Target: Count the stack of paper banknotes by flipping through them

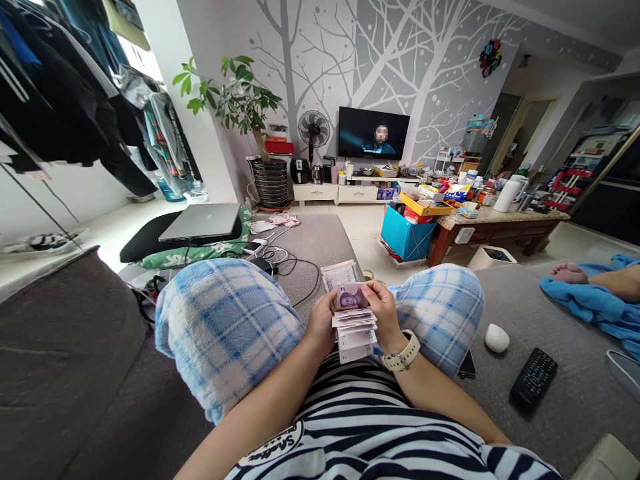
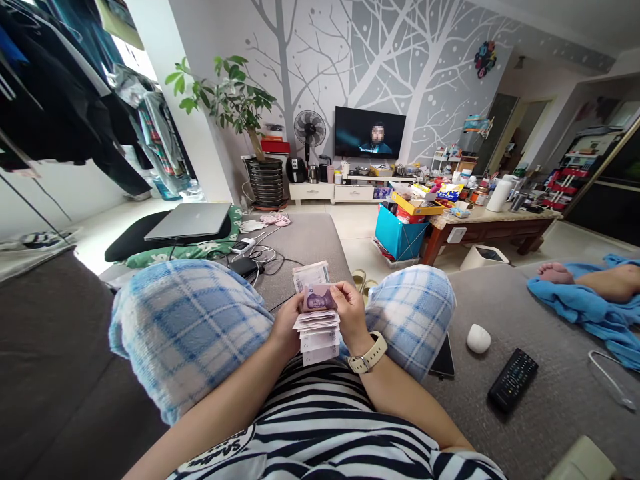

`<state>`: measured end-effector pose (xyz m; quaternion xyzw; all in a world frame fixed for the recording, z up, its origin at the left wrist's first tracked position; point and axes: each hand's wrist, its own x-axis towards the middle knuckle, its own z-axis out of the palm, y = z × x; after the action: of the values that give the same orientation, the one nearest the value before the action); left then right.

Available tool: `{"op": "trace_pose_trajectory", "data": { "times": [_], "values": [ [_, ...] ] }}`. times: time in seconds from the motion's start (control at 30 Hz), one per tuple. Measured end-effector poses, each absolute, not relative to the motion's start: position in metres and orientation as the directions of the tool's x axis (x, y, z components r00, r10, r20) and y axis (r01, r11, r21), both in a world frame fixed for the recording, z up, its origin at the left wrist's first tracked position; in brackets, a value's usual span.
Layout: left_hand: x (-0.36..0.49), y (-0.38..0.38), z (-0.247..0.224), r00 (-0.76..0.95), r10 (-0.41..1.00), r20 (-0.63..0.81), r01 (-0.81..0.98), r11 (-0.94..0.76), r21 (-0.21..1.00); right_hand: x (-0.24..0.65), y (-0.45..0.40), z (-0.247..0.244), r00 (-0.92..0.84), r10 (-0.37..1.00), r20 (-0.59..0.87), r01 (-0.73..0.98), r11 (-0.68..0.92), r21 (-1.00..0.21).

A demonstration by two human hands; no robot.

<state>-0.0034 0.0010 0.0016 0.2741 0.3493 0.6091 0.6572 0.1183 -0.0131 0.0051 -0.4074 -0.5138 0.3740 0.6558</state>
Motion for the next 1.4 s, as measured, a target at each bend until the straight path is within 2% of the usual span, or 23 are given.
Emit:
{"op": "trace_pose_trajectory", "data": {
  "times": [0.13, 0.37, 0.83, 1.0, 1.23, 1.4],
  "values": [
    [-0.004, 0.005, -0.003, 0.001, 0.995, -0.104, -0.625, 0.082, 0.776, 0.118, -0.014, 0.007, 0.186, 0.913, 0.363, -0.089, 0.384, -0.919],
    [-0.005, 0.005, -0.003, 0.003, 0.992, -0.126, -0.629, 0.100, 0.771, 0.117, -0.014, 0.005, 0.142, 0.923, 0.356, -0.214, 0.380, -0.900],
    [-0.006, 0.006, -0.003, 0.020, 0.983, -0.182, -0.677, 0.147, 0.721, 0.117, -0.013, 0.003, 0.119, 0.922, 0.369, -0.237, 0.388, -0.891],
    [-0.004, 0.004, 0.003, 0.011, 0.983, -0.186, -0.686, 0.143, 0.713, 0.116, -0.014, 0.008, 0.139, 0.910, 0.390, -0.197, 0.412, -0.890],
    [-0.003, -0.002, 0.010, -0.029, 0.977, -0.209, -0.661, 0.139, 0.738, 0.115, -0.013, 0.010, 0.149, 0.948, 0.282, -0.207, 0.309, -0.928],
    [-0.003, -0.005, 0.011, -0.006, 0.982, -0.188, -0.649, 0.139, 0.748, 0.113, -0.011, 0.008, 0.208, 0.946, 0.249, -0.240, 0.296, -0.925]
  ]
}}
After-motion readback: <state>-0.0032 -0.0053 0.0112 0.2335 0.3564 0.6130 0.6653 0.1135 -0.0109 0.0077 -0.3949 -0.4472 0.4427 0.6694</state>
